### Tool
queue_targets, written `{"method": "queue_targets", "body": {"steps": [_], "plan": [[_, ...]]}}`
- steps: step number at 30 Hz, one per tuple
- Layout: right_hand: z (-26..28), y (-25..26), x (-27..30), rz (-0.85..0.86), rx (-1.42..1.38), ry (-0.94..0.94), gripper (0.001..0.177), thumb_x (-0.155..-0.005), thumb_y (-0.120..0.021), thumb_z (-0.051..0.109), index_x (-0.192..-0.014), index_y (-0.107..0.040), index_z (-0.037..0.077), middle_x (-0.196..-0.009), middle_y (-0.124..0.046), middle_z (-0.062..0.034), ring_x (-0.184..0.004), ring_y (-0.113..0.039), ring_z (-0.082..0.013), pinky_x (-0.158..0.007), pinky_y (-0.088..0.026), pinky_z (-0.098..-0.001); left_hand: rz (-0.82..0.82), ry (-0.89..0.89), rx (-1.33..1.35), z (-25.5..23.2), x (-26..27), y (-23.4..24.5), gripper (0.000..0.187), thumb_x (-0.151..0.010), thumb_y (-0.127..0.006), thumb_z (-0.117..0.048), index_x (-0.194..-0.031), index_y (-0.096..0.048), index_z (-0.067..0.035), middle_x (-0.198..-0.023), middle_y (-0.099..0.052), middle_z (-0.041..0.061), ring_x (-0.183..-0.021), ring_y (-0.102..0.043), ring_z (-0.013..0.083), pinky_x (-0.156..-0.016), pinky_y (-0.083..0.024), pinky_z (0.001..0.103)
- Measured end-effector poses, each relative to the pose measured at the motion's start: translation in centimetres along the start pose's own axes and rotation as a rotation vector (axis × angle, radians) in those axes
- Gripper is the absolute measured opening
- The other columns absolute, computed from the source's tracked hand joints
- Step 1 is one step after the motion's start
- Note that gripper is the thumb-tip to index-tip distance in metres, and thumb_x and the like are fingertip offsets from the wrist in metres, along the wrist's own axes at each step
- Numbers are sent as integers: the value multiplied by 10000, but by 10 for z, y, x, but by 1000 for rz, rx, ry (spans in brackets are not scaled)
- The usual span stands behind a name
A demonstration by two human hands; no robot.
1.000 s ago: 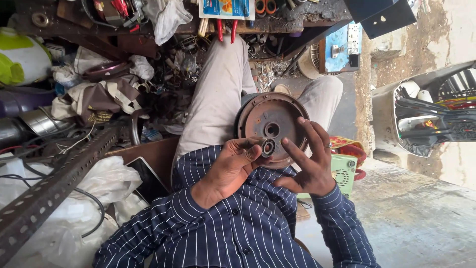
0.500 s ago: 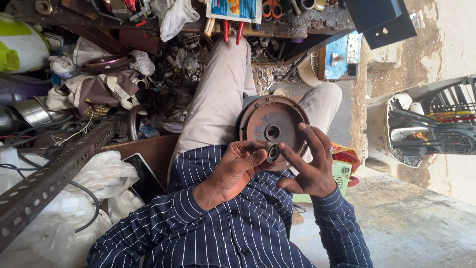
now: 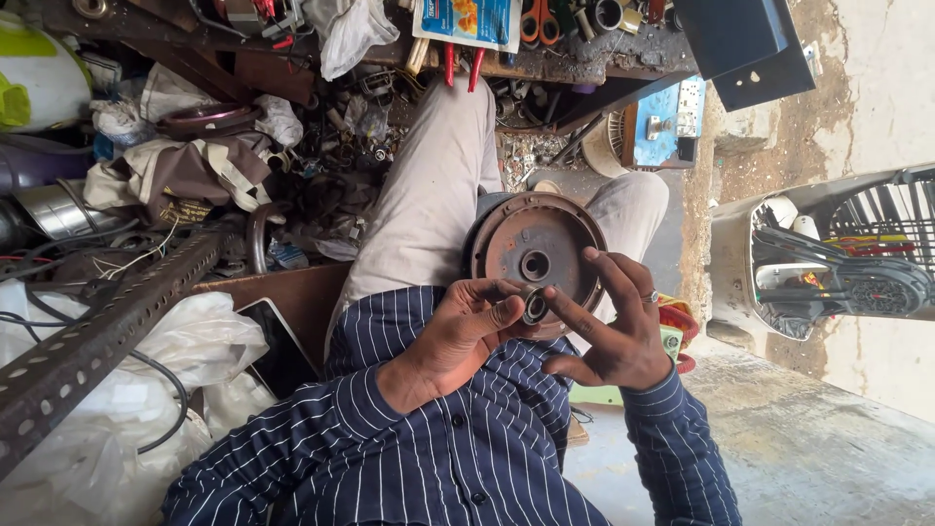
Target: The person is repairing a ceiling fan motor by replacing the bearings.
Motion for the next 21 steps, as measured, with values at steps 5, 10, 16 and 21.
{"method": "queue_targets", "body": {"steps": [5,10,16,21], "plan": [[1,4,-3,33,40,21,769,-849,-597,802,-1343,-683,218,-1481,-430,-219,-1276,-485,-394,-1068,-476,-522,0,-5,-19,-1,0,2,246,-946,-792,-227,-1105,-751,-45,-1074,-763,78,-1012,-731,161,-970,-588,364],[1,14,-13,48,25,76,734,-864,-618,780,-1306,-700,200,-1465,-436,-227,-1270,-489,-383,-1032,-470,-525,-25,-19,5,-3,1,2,233,-920,-804,-209,-1084,-745,-54,-1055,-758,53,-972,-724,139,-923,-590,335],[9,0,4,-27,-669,-401,660,-930,-539,729,-1129,-719,126,-1508,-381,-274,-1318,-480,-409,-1068,-476,-558,-54,-26,54,5,-2,17,202,-938,-801,-181,-1075,-752,-42,-976,-737,39,-889,-698,121,-853,-573,288],[1,-4,2,-86,-739,-364,891,-937,-417,829,-1226,-731,47,-1600,-313,-287,-1513,-370,-421,-1191,-394,-515,-46,-5,49,5,-2,14,195,-935,-796,-178,-1071,-756,-43,-975,-735,36,-876,-685,116,-842,-557,273]]}}
Point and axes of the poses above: each hand's wrist, its own x-axis away from the middle knuckle, its own y-axis out of the back of the hand, z = x × y, the point moved 2 cm from there along -x, towards the middle knuckle
